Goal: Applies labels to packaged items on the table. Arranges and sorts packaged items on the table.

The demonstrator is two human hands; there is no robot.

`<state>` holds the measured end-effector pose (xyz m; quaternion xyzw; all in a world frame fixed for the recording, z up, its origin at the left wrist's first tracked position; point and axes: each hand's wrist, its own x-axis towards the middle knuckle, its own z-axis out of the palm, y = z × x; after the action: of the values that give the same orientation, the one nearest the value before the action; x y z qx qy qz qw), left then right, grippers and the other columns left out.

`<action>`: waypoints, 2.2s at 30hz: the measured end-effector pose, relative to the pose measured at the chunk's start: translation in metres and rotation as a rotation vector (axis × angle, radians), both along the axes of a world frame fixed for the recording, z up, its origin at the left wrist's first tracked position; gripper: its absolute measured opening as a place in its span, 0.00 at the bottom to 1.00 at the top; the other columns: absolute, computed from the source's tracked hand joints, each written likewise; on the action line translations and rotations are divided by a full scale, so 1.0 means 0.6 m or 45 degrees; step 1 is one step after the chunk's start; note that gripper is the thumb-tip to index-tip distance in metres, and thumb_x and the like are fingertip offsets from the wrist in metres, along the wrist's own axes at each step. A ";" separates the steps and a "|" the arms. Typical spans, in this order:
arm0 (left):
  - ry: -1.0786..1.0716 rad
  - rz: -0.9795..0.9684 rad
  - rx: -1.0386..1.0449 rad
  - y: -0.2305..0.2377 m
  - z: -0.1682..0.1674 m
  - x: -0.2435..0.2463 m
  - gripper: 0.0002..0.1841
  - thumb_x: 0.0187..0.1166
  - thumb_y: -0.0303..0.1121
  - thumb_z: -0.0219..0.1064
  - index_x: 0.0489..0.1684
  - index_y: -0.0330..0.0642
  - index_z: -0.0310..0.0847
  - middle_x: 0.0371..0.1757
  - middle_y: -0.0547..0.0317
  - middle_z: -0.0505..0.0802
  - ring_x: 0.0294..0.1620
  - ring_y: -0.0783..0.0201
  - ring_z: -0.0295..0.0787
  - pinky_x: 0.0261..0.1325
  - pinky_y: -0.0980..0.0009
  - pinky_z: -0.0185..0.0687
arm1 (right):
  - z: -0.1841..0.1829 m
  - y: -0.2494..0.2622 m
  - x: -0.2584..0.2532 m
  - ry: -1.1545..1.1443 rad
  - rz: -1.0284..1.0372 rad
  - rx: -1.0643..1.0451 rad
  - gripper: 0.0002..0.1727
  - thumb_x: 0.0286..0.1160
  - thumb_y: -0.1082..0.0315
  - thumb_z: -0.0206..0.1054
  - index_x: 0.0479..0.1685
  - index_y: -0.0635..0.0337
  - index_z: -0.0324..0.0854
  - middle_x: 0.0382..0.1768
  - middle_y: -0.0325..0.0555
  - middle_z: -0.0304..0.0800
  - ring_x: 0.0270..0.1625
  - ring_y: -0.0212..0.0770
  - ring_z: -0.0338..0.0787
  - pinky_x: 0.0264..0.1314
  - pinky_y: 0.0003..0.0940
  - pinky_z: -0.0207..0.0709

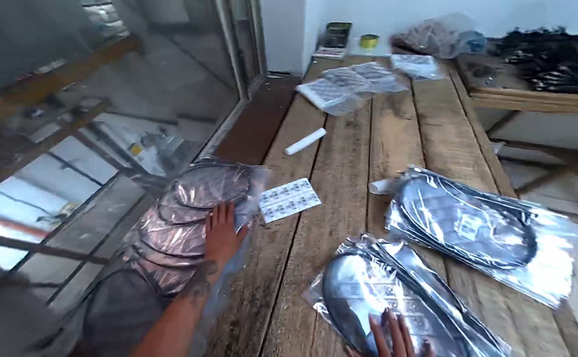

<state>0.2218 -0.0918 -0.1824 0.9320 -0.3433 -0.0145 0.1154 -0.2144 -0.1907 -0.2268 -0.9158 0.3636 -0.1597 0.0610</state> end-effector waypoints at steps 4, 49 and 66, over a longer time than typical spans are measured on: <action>-0.034 0.064 -0.163 0.011 0.017 -0.022 0.26 0.86 0.47 0.64 0.78 0.44 0.78 0.75 0.41 0.84 0.81 0.37 0.72 0.84 0.36 0.58 | 0.004 -0.096 0.009 -0.002 -0.008 -0.064 0.56 0.67 0.25 0.62 0.87 0.62 0.66 0.84 0.76 0.64 0.86 0.77 0.63 0.81 0.86 0.41; 1.582 -0.158 -0.810 0.206 0.014 -0.526 0.08 0.59 0.42 0.86 0.30 0.52 0.98 0.36 0.72 0.91 0.53 0.73 0.81 0.63 0.71 0.72 | 0.072 0.167 0.124 0.162 -0.279 0.980 0.25 0.81 0.52 0.69 0.64 0.66 0.81 0.40 0.64 0.92 0.45 0.65 0.93 0.49 0.65 0.81; 0.181 -0.643 -0.011 0.271 -0.068 -0.361 0.45 0.79 0.76 0.42 0.95 0.63 0.55 0.97 0.68 0.52 0.98 0.57 0.36 0.94 0.36 0.30 | 0.014 0.175 0.025 0.065 0.845 0.144 0.25 0.90 0.47 0.52 0.81 0.38 0.77 0.82 0.39 0.78 0.84 0.42 0.76 0.88 0.58 0.61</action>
<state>0.0050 0.0708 -0.2233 0.8129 -0.5562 -0.1068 0.1360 -0.1995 -0.0857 -0.2184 -0.9830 0.0553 -0.0879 0.1511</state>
